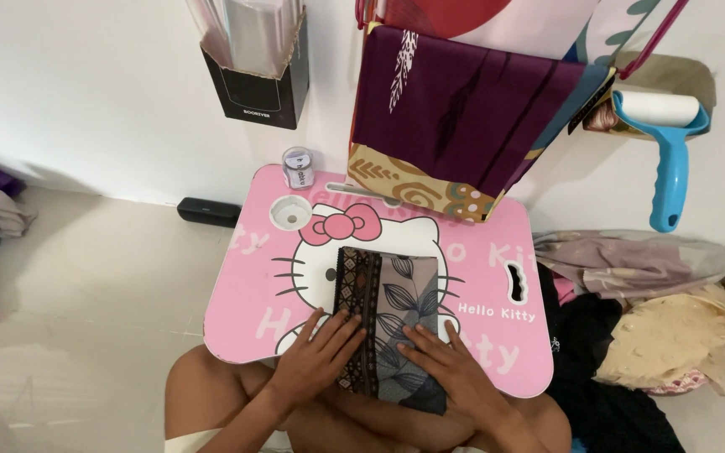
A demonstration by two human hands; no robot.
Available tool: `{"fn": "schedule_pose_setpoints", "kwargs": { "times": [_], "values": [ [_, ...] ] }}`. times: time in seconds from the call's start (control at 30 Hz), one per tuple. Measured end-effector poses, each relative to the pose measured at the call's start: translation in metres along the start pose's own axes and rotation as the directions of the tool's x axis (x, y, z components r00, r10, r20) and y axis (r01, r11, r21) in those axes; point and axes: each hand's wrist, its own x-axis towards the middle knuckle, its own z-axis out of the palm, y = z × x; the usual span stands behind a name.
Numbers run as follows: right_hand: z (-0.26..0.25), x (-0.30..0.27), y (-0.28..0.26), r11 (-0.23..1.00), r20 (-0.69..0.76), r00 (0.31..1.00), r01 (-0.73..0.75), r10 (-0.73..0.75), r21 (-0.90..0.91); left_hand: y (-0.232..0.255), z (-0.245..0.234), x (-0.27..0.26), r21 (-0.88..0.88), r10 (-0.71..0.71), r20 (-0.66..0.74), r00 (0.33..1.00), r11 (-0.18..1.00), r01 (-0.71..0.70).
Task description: Using a lint roller to clean a checkered hijab and then folding it on a small table.
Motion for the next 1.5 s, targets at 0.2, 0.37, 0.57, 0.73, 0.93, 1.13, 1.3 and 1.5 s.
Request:
{"fn": "schedule_pose_setpoints", "kwargs": {
  "times": [0.2, 0.37, 0.57, 0.73, 0.93, 1.13, 1.3, 1.5],
  "values": [
    [-0.011, -0.009, -0.020, 0.986, -0.027, 0.999, -0.039, 0.044, 0.161, -0.001, -0.006, -0.006, -0.325, 0.066, -0.033, 0.997, 0.943, -0.073],
    [-0.010, -0.018, 0.002, 0.979, -0.092, 0.995, -0.018, 0.037, 0.204, -0.013, -0.004, -0.006, -0.623, -0.077, 0.055, 0.995, 0.776, 0.095],
    [-0.027, 0.027, 0.030, 0.742, -0.138, 0.809, -0.437, 0.571, 0.507, -0.032, 0.019, 0.025, -0.632, -0.450, 0.592, 0.668, 0.256, 0.732],
    [-0.024, 0.050, 0.038, 0.543, -0.113, 0.626, -0.557, 0.772, 0.629, -0.043, 0.011, 0.059, -0.418, -0.503, 0.755, 0.420, 0.123, 0.900],
    [-0.022, 0.048, 0.033, 0.491, -0.140, 0.622, -0.438, 0.770, 0.753, -0.032, -0.006, 0.065, -0.348, -0.572, 0.747, 0.339, 0.098, 0.932],
    [-0.006, 0.054, 0.048, 0.585, -0.317, 0.568, -0.384, 0.760, 0.715, -0.021, -0.012, 0.063, -0.443, -0.648, 0.689, 0.325, -0.021, 0.896],
    [-0.007, 0.068, 0.030, 0.619, -0.402, 0.504, -0.395, 0.764, 0.679, -0.017, -0.007, 0.062, -0.501, -0.720, 0.613, 0.324, -0.037, 0.865],
    [0.007, 0.065, 0.036, 0.617, -0.469, 0.405, -0.445, 0.785, 0.649, -0.011, -0.009, 0.066, -0.450, -0.749, 0.590, 0.301, 0.004, 0.893]
  ]
}}
